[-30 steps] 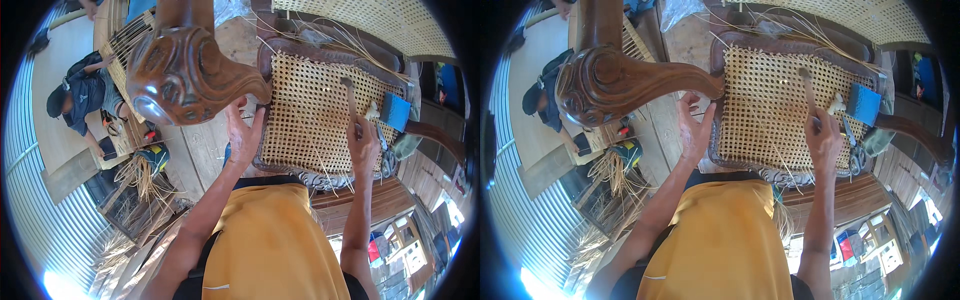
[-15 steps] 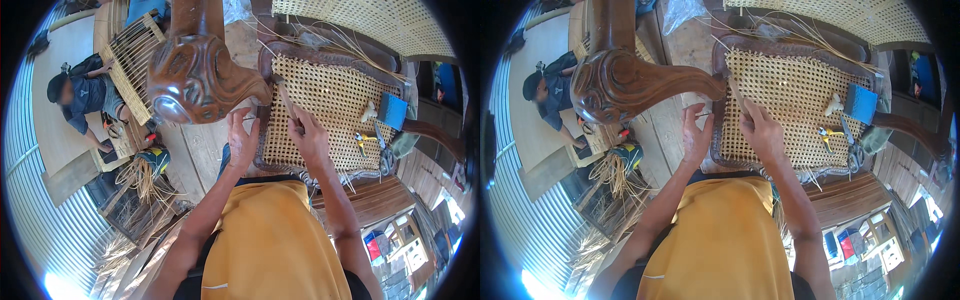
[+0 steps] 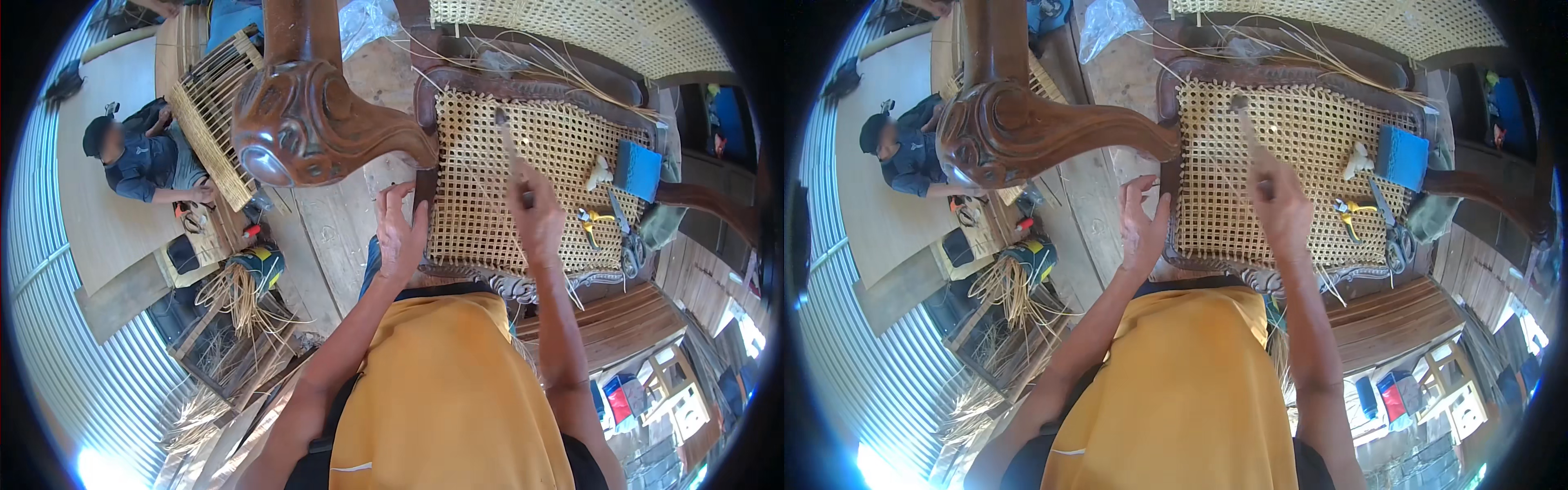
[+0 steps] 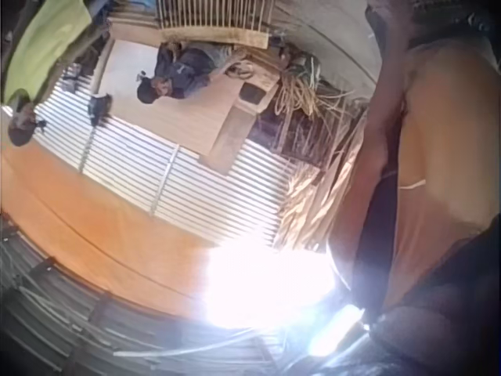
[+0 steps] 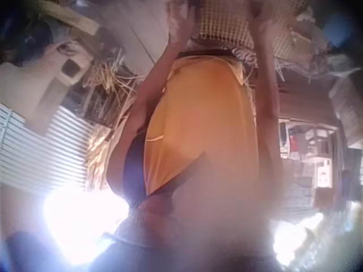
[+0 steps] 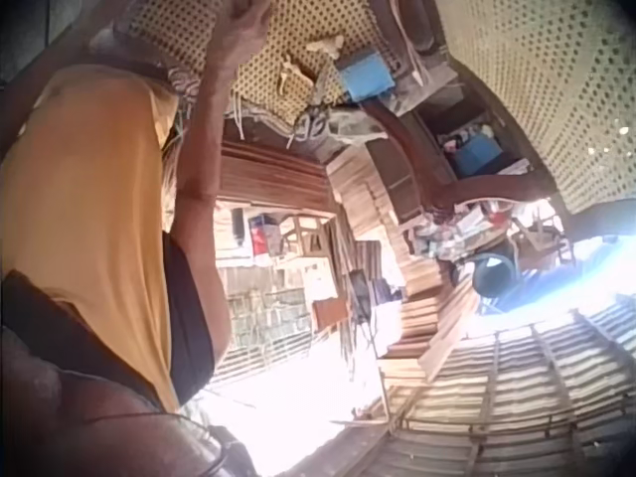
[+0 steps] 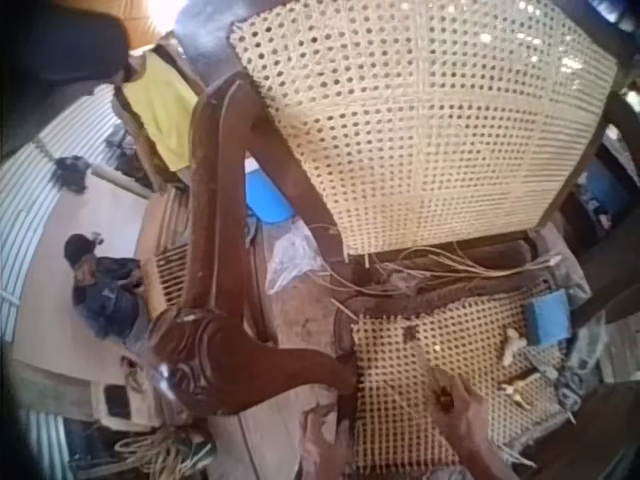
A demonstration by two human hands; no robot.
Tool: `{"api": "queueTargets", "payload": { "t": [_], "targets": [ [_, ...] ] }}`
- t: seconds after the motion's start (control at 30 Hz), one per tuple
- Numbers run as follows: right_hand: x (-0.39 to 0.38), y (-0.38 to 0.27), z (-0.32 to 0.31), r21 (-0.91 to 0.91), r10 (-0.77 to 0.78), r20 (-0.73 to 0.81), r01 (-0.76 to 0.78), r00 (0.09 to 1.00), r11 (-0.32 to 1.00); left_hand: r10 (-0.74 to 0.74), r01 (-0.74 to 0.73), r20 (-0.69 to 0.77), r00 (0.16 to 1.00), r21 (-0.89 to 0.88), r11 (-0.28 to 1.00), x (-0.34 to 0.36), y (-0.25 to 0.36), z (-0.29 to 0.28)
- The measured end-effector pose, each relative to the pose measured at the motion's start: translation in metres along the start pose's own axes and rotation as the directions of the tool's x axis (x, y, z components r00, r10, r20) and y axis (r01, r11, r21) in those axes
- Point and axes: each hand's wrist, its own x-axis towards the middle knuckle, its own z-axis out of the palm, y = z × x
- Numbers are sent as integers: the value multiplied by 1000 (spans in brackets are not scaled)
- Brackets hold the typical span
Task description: Weaving natural cane strips into the wooden frame of a chair seat.
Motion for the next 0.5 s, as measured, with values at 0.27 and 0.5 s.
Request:
{"api": "queueTargets", "payload": {
  "t": [0.27,0.5],
  "targets": [
    [11,20,-59,-245,-60,-25,52,998,968,66,-66,3,998,32,997,-15,14,0],
    [-51,-5,-2,-26,138,142,-136,980,990,265,-272,154,952,23,962,-11,29,18]
  ]
}}
